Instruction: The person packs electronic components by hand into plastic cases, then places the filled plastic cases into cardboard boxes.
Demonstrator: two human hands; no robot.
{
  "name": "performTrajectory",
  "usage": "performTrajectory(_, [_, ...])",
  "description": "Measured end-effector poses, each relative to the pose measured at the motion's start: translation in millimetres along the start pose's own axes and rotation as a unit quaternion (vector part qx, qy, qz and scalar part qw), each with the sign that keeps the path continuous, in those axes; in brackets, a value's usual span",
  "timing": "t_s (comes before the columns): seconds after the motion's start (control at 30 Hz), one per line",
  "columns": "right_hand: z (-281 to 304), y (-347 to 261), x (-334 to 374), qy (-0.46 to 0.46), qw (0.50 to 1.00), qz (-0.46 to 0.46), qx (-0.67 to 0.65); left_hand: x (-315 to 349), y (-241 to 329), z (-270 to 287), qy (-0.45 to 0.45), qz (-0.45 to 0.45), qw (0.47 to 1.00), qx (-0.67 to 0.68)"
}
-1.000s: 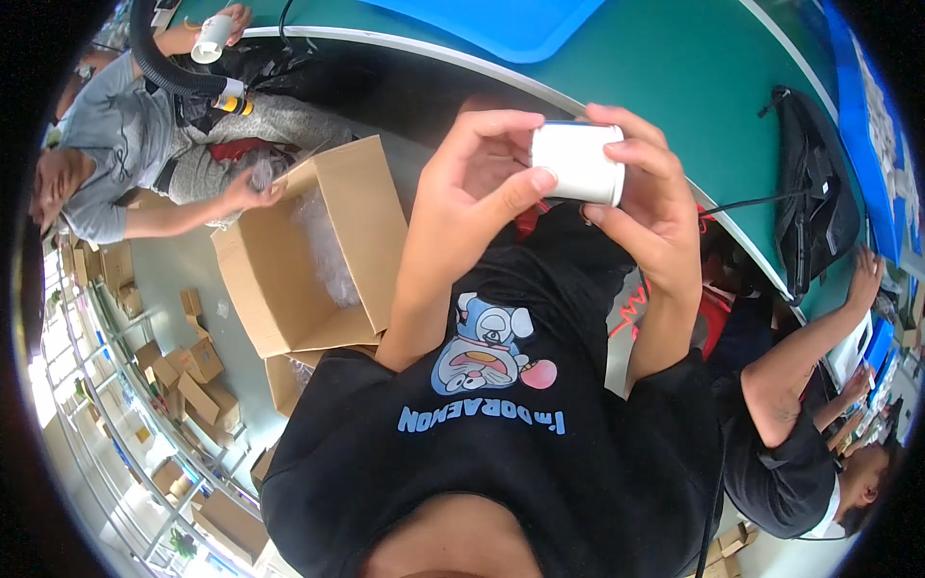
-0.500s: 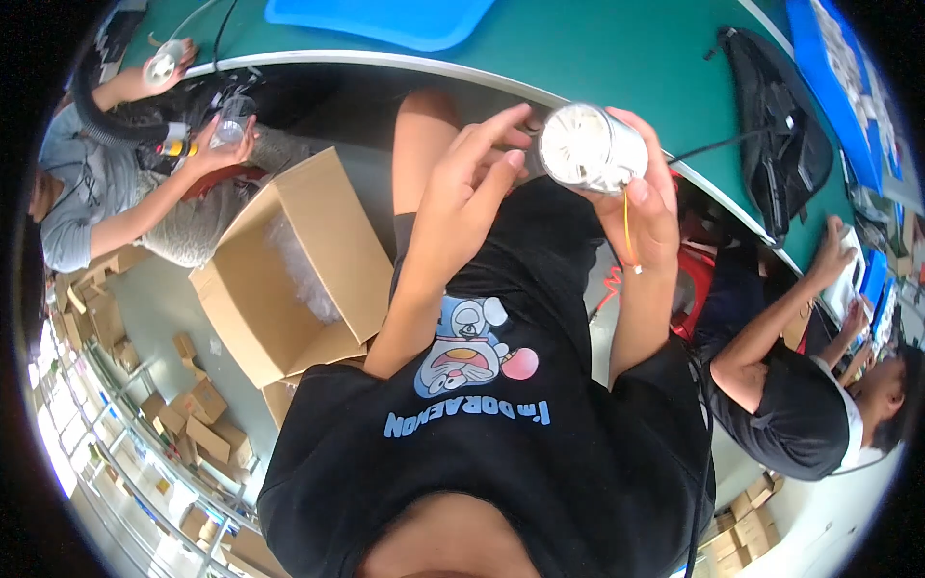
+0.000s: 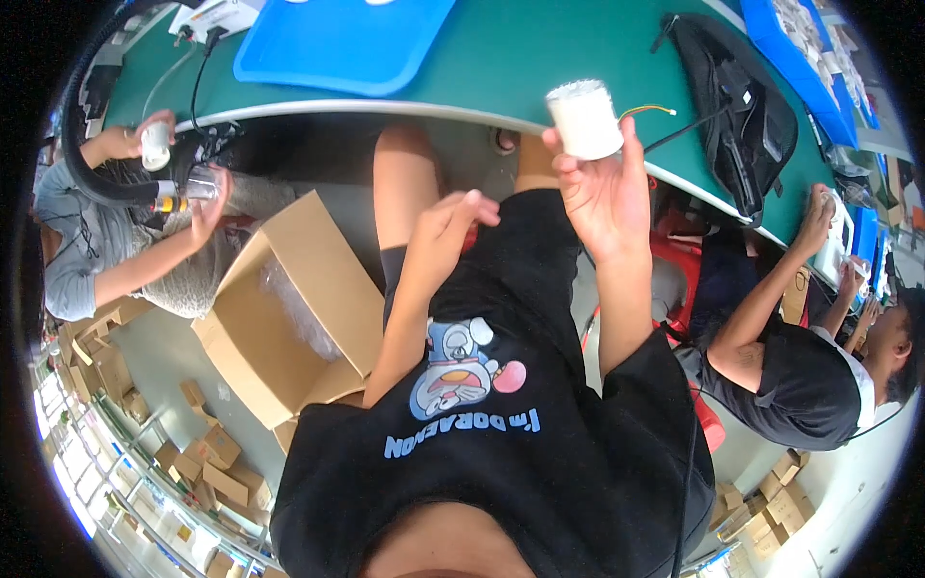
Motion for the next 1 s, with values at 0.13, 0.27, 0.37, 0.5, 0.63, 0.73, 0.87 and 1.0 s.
performTrajectory(0.13, [-36,-16,-5,0.037,0.955,0.152,0.254,14,-53,31,0.049,0.018,0.997,-0.054])
performTrajectory(0.27, [-82,-54,-48,0.071,0.838,0.313,0.441,21,-89,57,0.121,0.024,0.98,-0.158])
performTrajectory(0.37, [-93,-86,-126,0.078,0.763,0.426,0.479,21,-101,58,0.194,-0.031,0.941,-0.277])
performTrajectory(0.5, [-82,-139,-235,0.166,0.641,0.52,0.539,14,-101,55,0.199,-0.077,0.928,-0.307])
performTrajectory(0.63, [-80,-199,-298,0.235,0.432,0.582,0.647,10,-107,60,0.243,-0.019,0.93,-0.275])
performTrajectory(0.73, [-91,-210,-335,0.24,0.303,0.602,0.699,6,-103,63,0.261,0.004,0.924,-0.278])
performTrajectory(0.87, [-83,-233,-375,0.231,0.251,0.568,0.749,-7,-108,58,0.277,0.032,0.92,-0.275])
performTrajectory(1.0, [-74,-231,-380,0.208,0.398,0.579,0.68,-11,-109,57,0.282,0.014,0.919,-0.276])
Point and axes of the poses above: each hand's wrist, its own x-axis away from the middle knuckle, its own z-axis out of the back of the hand, y = z × x, the point moved 5 cm from there along -x, towards the middle knuckle, and after that the axes turned 6 degrees about y, right-handed, at the moved point
